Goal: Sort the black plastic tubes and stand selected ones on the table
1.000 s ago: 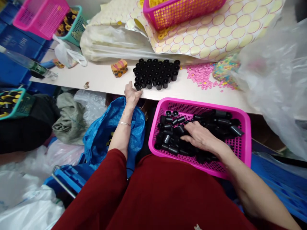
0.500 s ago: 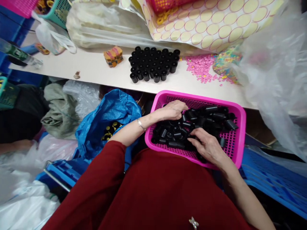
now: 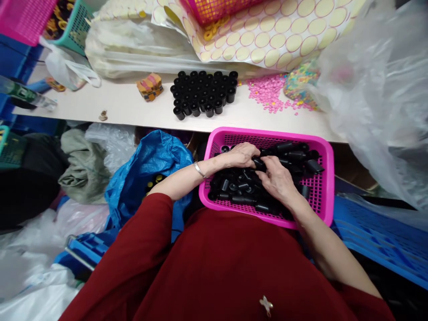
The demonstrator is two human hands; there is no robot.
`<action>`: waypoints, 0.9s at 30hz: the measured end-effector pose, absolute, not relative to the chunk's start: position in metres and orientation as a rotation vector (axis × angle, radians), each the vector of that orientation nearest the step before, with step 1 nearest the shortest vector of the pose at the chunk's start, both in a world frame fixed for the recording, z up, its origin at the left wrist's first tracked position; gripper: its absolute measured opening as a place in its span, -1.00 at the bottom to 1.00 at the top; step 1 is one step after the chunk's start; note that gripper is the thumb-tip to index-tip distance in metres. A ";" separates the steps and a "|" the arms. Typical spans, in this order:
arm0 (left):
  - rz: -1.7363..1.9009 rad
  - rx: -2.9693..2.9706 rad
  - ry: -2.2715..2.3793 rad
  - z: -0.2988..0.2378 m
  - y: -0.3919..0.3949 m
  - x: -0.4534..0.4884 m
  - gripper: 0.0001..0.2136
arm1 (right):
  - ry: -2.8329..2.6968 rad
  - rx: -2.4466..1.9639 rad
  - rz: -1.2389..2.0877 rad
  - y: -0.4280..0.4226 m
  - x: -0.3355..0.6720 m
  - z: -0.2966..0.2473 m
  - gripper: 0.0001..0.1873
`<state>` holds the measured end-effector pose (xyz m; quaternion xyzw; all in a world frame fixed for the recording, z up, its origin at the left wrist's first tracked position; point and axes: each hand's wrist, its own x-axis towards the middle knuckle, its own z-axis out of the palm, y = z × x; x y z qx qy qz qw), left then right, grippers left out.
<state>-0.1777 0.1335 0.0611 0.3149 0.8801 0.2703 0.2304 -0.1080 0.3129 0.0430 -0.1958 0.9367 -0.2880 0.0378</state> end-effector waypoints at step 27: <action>0.227 0.727 2.460 0.076 0.142 -0.183 -0.71 | 1.795 0.434 -2.397 0.354 -0.076 0.056 -0.62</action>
